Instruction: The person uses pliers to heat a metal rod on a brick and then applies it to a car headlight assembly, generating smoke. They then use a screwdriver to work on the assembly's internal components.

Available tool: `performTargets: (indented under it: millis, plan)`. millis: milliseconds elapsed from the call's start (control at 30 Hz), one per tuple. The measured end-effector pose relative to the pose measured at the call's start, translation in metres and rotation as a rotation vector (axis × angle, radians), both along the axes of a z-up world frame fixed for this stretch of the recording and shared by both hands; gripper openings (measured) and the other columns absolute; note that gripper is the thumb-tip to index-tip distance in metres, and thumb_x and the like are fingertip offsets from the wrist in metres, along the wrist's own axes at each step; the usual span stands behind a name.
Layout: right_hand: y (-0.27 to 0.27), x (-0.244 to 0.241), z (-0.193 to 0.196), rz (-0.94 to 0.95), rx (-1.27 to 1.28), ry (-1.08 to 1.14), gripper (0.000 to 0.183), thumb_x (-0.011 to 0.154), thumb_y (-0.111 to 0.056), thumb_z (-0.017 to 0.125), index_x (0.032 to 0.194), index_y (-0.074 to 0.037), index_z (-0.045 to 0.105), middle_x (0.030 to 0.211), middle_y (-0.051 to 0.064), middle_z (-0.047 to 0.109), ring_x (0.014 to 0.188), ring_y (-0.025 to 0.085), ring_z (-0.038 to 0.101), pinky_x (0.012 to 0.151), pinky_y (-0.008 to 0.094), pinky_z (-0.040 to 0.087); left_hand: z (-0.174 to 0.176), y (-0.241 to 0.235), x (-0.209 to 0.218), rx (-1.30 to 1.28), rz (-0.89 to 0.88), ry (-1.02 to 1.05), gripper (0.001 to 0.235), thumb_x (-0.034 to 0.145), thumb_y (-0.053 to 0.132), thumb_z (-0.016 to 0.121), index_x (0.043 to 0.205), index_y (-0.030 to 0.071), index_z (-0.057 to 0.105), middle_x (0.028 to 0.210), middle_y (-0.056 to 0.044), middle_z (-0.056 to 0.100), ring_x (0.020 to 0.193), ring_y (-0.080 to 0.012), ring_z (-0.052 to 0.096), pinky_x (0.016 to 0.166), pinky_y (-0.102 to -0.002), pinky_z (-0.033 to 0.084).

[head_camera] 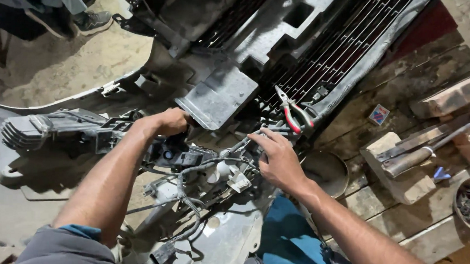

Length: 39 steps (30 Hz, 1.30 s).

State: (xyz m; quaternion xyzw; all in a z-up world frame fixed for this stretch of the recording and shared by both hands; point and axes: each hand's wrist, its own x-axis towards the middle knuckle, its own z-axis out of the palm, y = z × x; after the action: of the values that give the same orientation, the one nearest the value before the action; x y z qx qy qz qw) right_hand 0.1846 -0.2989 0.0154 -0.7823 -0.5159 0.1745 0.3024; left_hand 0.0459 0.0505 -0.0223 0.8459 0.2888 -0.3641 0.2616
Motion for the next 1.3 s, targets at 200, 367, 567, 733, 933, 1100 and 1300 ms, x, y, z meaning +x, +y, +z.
performTargets:
  millis: [200,367,567,733,933,1100,1300]
  plan:
    - [-0.001,0.002,0.003,-0.002,0.009,0.034,0.068,0.076,0.000,0.055,0.141,-0.021,0.060,0.124,0.012,0.071,0.139,0.030,0.054,0.114,0.046,0.041,-0.099,0.033,-0.006,0.091,0.145,-0.018,0.021,0.073,0.034,0.069,0.085,0.027,0.085,0.080,-0.005,0.079,0.084,-0.0215,0.078,0.074,-0.043,0.064]
    - [-0.004,0.003,0.003,0.003,0.017,0.048,0.070,0.076,0.002,0.052,0.142,-0.021,0.059,0.125,0.010,0.071,0.138,0.031,0.055,0.115,0.047,0.040,-0.105,0.034,-0.014,0.101,0.019,-0.045,0.024,0.067,0.026,0.079,0.089,0.021,0.085,0.079,-0.008,0.078,0.085,-0.0255,0.078,0.074,-0.043,0.063]
    - [-0.009,0.004,0.003,0.006,0.056,0.050,0.071,0.075,0.002,0.054,0.143,-0.020,0.059,0.125,0.012,0.071,0.138,0.033,0.055,0.118,0.047,0.038,-0.073,0.022,-0.014,0.363,-0.665,-0.045,0.019,0.069,0.021,0.078,0.088,0.017,0.083,0.076,-0.005,0.075,0.079,-0.0206,0.075,0.066,-0.039,0.060]
    - [-0.010,0.005,0.007,0.012,0.065,0.070,0.071,0.075,0.001,0.055,0.143,-0.019,0.058,0.126,0.014,0.070,0.139,0.035,0.054,0.119,0.048,0.037,-0.046,0.015,-0.006,0.565,-1.232,-0.036,0.015,0.072,0.017,0.078,0.086,0.014,0.081,0.074,-0.003,0.073,0.074,-0.0167,0.073,0.060,-0.036,0.058]
    - [-0.011,0.004,0.007,0.064,0.092,-0.010,0.066,0.082,-0.008,0.061,0.147,-0.017,0.054,0.137,0.012,0.066,0.141,0.033,0.050,0.120,0.049,0.034,-0.059,0.032,0.000,0.442,-1.032,-0.009,0.020,0.074,0.024,0.079,0.084,0.007,0.076,0.074,-0.006,0.074,0.071,-0.0177,0.073,0.062,-0.033,0.059]
    - [-0.005,0.001,0.010,0.066,0.125,-0.120,0.056,0.090,-0.015,0.061,0.145,-0.016,0.054,0.138,0.009,0.065,0.141,0.031,0.050,0.120,0.049,0.033,-0.054,0.026,-0.001,0.329,-0.606,-0.051,0.025,0.071,0.028,0.085,0.083,0.006,0.078,0.073,-0.008,0.075,0.073,-0.0194,0.075,0.063,-0.033,0.060]
    - [0.003,-0.009,0.014,0.026,0.287,-0.393,0.044,0.099,-0.024,0.054,0.142,-0.015,0.060,0.137,0.006,0.066,0.136,0.027,0.055,0.115,0.046,0.036,-0.048,0.021,0.004,0.188,-0.098,-0.103,0.032,0.066,0.032,0.092,0.081,0.006,0.081,0.072,-0.012,0.076,0.075,-0.0216,0.077,0.064,-0.034,0.060]
